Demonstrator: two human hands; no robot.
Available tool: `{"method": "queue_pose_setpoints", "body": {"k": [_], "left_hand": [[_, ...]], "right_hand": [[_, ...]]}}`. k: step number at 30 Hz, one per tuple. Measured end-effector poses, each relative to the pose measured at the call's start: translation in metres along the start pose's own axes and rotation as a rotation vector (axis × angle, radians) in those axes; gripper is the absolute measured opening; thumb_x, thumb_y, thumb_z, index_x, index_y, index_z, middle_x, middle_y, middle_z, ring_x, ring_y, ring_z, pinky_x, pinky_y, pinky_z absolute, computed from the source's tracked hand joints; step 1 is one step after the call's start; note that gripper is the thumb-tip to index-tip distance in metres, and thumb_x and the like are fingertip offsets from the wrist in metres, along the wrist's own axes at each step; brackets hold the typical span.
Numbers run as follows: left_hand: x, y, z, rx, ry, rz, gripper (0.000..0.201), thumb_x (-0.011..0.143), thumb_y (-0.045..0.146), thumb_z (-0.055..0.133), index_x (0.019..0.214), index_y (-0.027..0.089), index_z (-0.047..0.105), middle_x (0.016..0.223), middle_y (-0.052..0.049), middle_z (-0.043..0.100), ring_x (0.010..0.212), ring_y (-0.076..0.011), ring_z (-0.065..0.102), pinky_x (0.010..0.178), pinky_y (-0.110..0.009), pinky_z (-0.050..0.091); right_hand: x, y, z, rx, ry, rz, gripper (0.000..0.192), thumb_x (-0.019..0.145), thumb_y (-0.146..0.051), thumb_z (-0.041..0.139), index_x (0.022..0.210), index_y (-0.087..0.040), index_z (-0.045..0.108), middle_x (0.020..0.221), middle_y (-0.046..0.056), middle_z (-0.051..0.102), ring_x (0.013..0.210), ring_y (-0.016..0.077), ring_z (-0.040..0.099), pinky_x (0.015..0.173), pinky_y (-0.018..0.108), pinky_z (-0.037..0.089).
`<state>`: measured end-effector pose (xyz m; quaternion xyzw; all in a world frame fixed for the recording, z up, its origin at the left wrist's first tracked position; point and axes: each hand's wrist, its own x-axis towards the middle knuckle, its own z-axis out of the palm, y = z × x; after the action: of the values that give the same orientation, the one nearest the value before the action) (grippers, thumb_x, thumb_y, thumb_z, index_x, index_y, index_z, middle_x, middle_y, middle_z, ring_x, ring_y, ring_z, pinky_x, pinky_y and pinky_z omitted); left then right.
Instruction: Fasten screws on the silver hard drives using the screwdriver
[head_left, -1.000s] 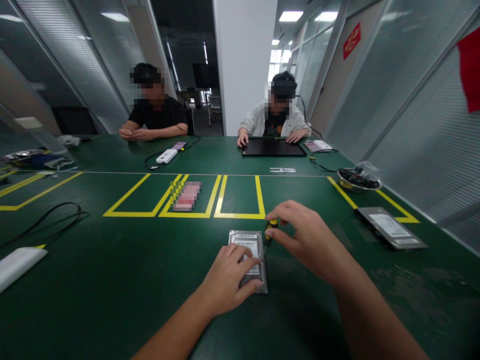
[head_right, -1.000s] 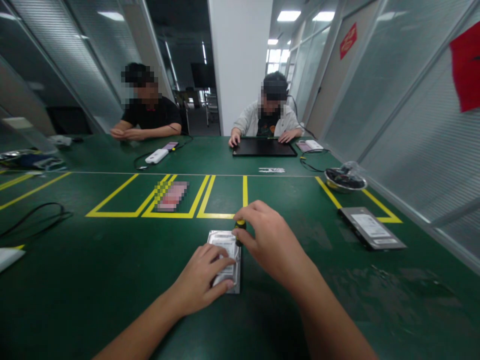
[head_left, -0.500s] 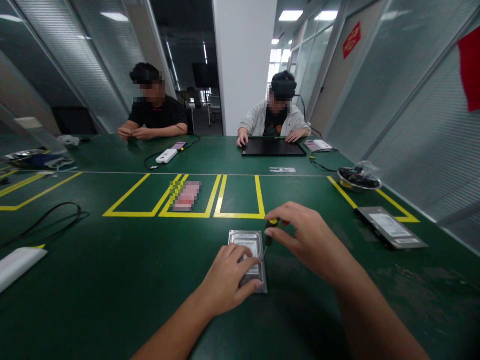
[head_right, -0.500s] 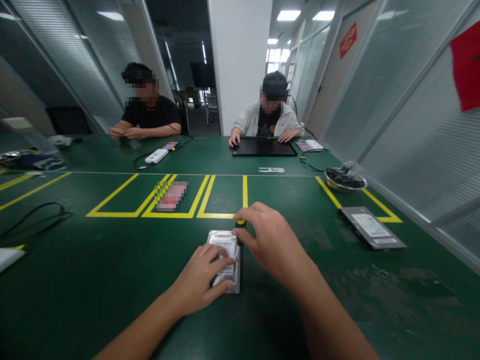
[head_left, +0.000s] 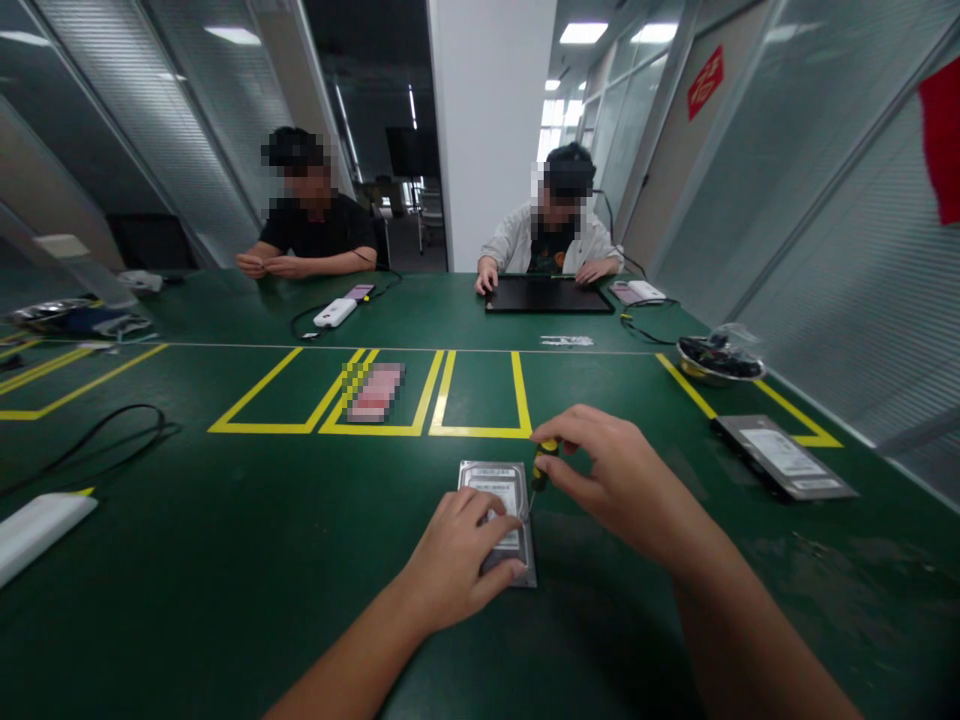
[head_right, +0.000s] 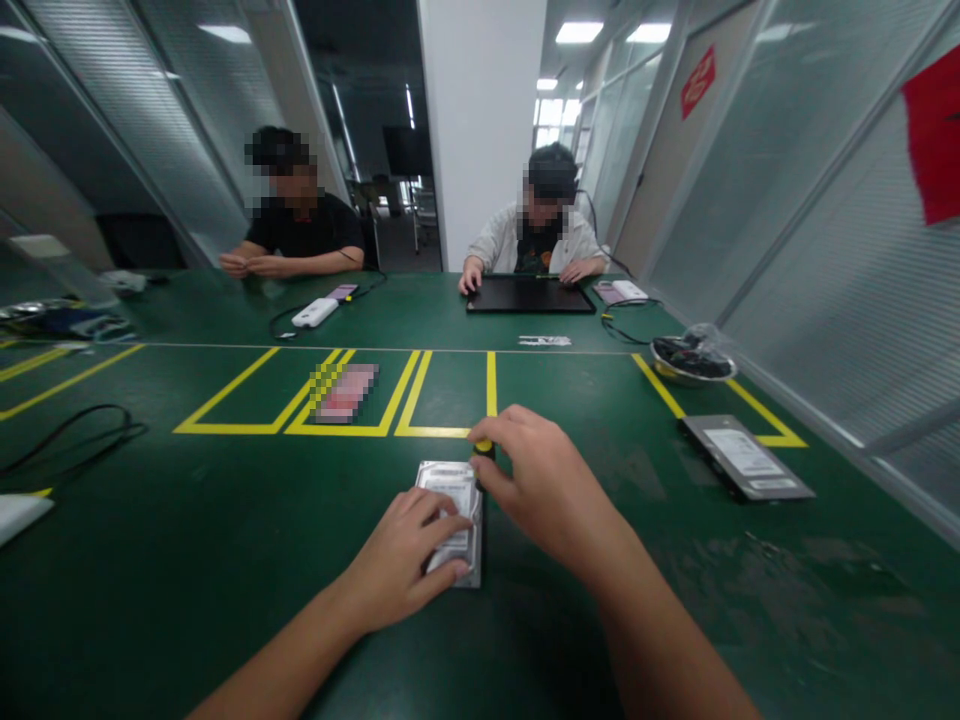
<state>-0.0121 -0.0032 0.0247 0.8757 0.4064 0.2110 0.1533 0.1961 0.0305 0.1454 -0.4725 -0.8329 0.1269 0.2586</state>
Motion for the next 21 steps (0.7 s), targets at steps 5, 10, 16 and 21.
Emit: {"method": "queue_pose_setpoints", "body": {"k": [5, 10, 16, 21], "left_hand": [[-0.0001, -0.0004, 0.0004, -0.006, -0.009, -0.009, 0.034, 0.09, 0.04, 0.062, 0.12, 0.026, 0.062, 0.117, -0.008, 0.058, 0.108, -0.0285, 0.048, 0.09, -0.043, 0.038], [0.0001, 0.0004, -0.0002, -0.012, -0.012, -0.014, 0.034, 0.089, 0.039, 0.063, 0.12, 0.026, 0.062, 0.117, -0.007, 0.058, 0.108, -0.0282, 0.048, 0.09, -0.043, 0.037], [-0.0007, 0.0004, 0.0003, -0.013, -0.014, -0.014, 0.034, 0.089, 0.039, 0.064, 0.121, 0.027, 0.061, 0.117, -0.006, 0.057, 0.108, -0.0273, 0.048, 0.09, -0.042, 0.037], [-0.0003, -0.0011, 0.0012, -0.006, -0.02, -0.011, 0.035, 0.089, 0.04, 0.064, 0.121, 0.027, 0.061, 0.117, -0.006, 0.057, 0.109, -0.0272, 0.048, 0.09, -0.042, 0.036]], "right_hand": [[-0.002, 0.0022, -0.0006, 0.019, 0.001, 0.009, 0.027, 0.083, -0.012, 0.061, 0.109, -0.018, 0.065, 0.1, 0.004, 0.068, 0.093, 0.0186, 0.062, 0.084, 0.031, 0.047], [0.0011, 0.0023, -0.0009, -0.017, -0.035, 0.03, 0.017, 0.088, -0.026, 0.065, 0.104, -0.021, 0.068, 0.1, 0.005, 0.065, 0.091, 0.0196, 0.06, 0.081, 0.033, 0.046], [-0.0002, 0.0044, -0.0009, -0.022, 0.005, 0.012, 0.026, 0.085, -0.014, 0.061, 0.11, -0.02, 0.067, 0.104, 0.004, 0.069, 0.096, 0.0199, 0.062, 0.086, 0.033, 0.046], [0.001, 0.0059, 0.0007, -0.006, -0.011, -0.003, 0.022, 0.086, -0.022, 0.066, 0.107, -0.02, 0.068, 0.103, 0.004, 0.068, 0.096, 0.0195, 0.061, 0.086, 0.032, 0.046]]}}
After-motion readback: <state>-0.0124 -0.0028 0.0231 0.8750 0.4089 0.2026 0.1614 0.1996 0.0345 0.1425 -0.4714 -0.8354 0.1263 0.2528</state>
